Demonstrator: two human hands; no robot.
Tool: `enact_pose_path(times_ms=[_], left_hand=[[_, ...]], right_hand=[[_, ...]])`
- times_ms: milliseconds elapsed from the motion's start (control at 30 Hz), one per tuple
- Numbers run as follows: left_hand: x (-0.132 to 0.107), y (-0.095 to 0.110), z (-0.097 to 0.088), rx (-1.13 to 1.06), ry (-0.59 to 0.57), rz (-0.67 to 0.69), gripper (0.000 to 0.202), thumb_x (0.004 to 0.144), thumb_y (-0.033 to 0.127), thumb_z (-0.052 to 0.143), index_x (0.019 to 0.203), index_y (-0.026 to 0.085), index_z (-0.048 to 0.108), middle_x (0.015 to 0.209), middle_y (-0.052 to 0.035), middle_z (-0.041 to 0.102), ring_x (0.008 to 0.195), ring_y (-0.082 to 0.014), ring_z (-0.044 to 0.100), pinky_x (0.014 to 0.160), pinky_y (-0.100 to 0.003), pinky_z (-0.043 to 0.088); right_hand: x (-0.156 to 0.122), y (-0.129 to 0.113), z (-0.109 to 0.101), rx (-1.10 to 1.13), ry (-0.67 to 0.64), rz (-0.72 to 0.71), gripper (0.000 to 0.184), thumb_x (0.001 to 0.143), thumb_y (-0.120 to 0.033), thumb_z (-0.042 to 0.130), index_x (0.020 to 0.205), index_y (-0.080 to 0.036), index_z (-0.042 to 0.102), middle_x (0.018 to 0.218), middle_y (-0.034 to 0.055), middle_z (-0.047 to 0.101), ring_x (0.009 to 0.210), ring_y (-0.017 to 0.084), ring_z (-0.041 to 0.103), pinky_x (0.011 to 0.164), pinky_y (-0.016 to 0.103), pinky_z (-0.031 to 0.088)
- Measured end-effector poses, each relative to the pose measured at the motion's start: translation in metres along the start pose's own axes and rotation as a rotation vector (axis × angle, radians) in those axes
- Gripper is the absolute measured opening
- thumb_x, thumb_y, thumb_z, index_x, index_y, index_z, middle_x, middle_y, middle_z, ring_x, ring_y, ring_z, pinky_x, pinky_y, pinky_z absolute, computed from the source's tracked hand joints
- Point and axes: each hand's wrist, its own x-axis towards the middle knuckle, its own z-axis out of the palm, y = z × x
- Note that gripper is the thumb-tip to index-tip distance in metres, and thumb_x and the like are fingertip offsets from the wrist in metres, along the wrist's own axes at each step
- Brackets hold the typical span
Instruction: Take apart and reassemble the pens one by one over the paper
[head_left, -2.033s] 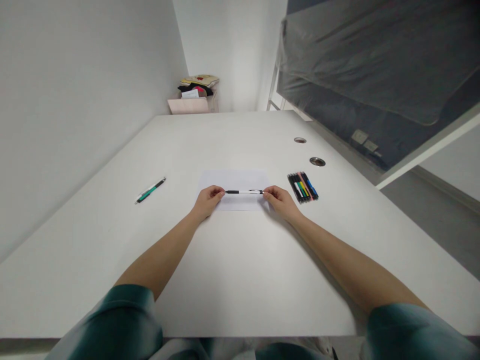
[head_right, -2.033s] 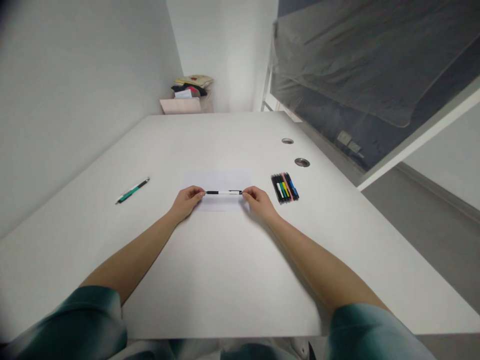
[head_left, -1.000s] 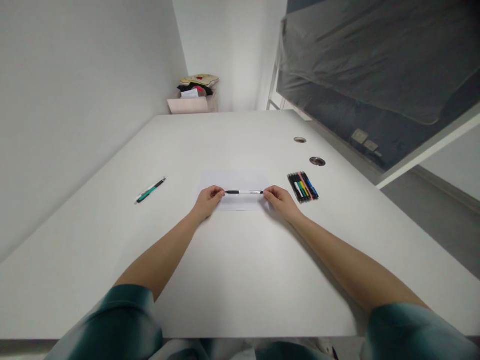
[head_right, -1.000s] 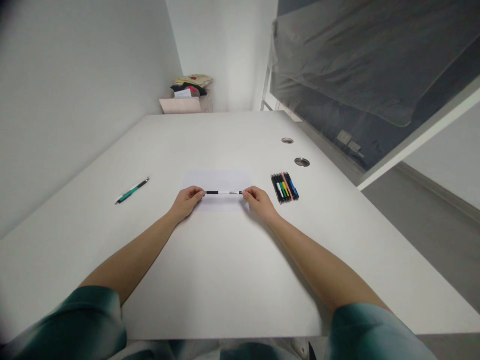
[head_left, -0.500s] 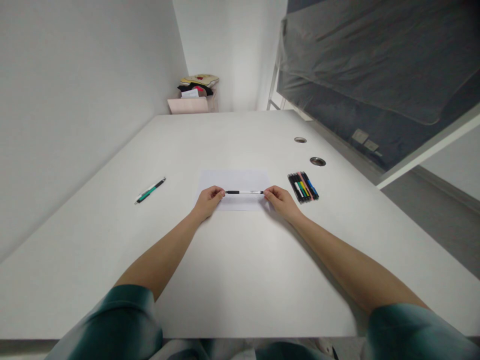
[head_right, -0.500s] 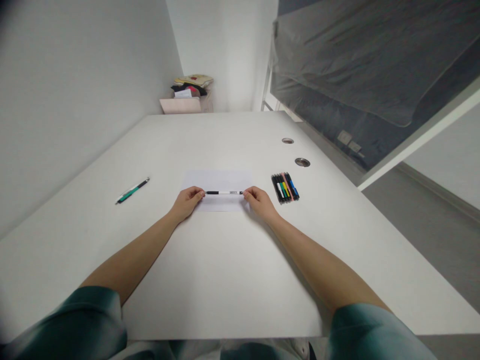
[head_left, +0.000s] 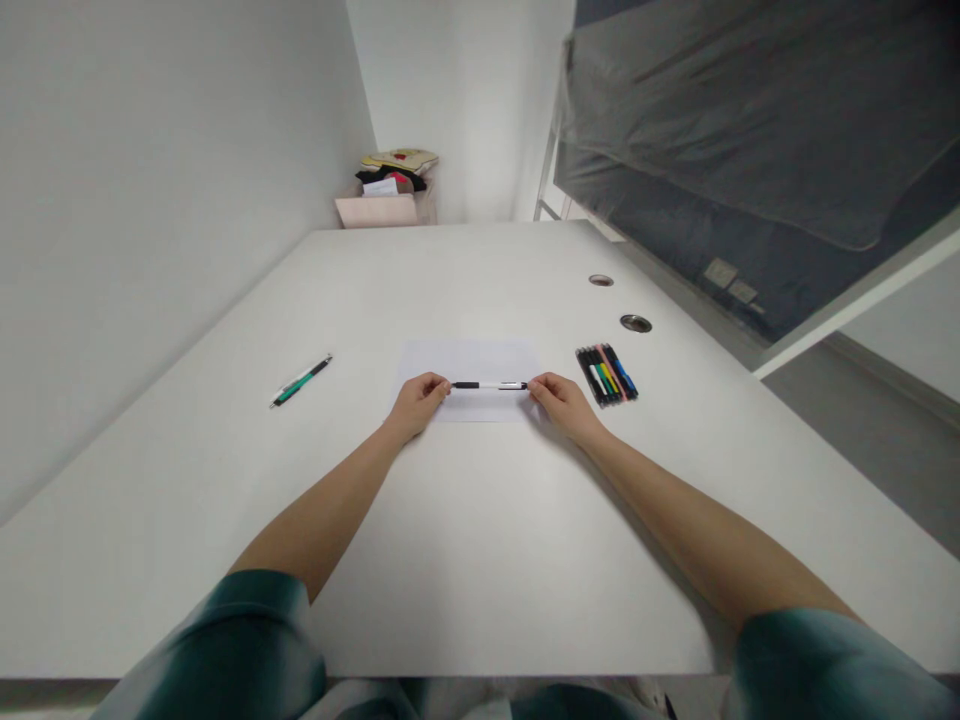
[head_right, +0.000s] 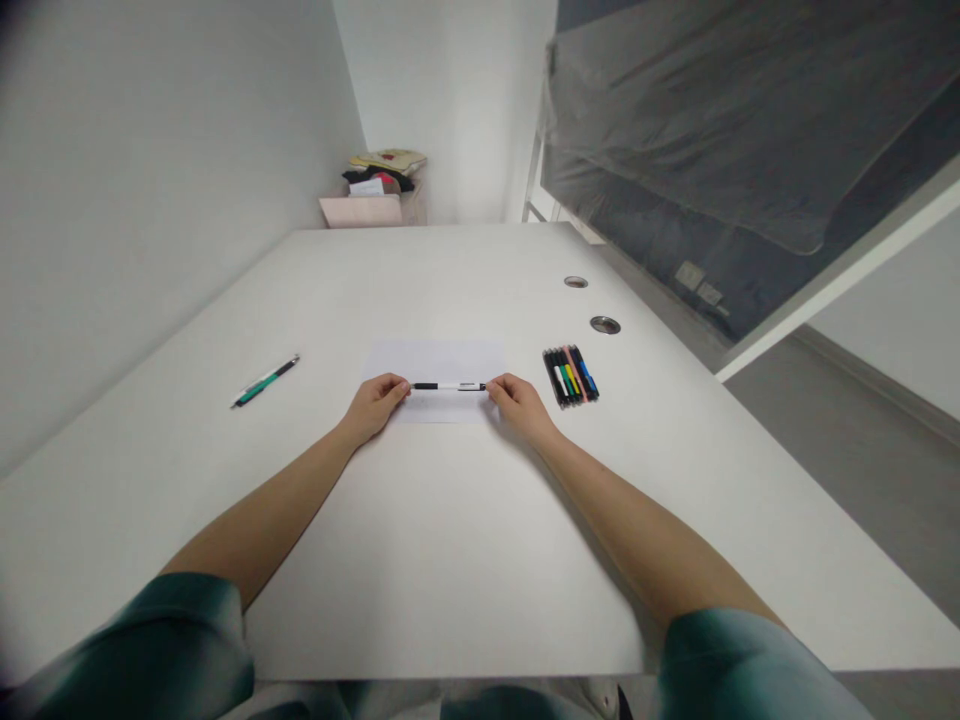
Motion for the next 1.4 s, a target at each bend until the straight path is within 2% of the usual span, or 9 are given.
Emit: enact_pose_path(times_ms=[533, 1033, 1400], left_hand=[[0.0005, -0.0035, 0.0003, 0.036, -0.015, 0.023, 0.033, 0.080, 0.048, 0.054, 0.077, 0.016, 0.063, 0.067, -0.0008, 0.059, 0.062, -0.0135, 0.048, 0.062, -0.027, 0.037], [0.0026, -0.0064, 0.0000, 0.055, -0.013, 0.044, 0.033, 0.081, 0.047, 0.052, 0.075, 0.016, 0.063, 0.067, -0.0011, 0.060, 0.064, -0.0143, 0.051, 0.064, -0.028, 0.040], [0.0004, 0.0001, -0.0008, 0.073, -0.020, 0.041, 0.033, 0.082, 0.047, 0.050, 0.072, 0.017, 0.060, 0.065, -0.0007, 0.058, 0.063, -0.0144, 0.050, 0.064, -0.028, 0.039]], right_hand=[[-0.0017, -0.0085, -0.0004, -0.031, 0.001, 0.015, 0.037, 0.077, -0.056, 0.052, 0.069, -0.019, 0.055, 0.057, -0.0018, 0.049, 0.052, 0.012, 0.038, 0.052, 0.028, 0.029], [-0.0001, -0.0050, 0.0015, -0.045, -0.005, 0.001, 0.038, 0.079, -0.055, 0.049, 0.068, -0.020, 0.055, 0.056, -0.0022, 0.047, 0.051, 0.012, 0.038, 0.052, 0.028, 0.030], [-0.0004, -0.0036, 0.0020, -0.052, -0.003, 0.013, 0.040, 0.081, -0.056, 0.050, 0.068, -0.019, 0.056, 0.055, -0.0023, 0.048, 0.052, 0.012, 0.039, 0.052, 0.028, 0.031]])
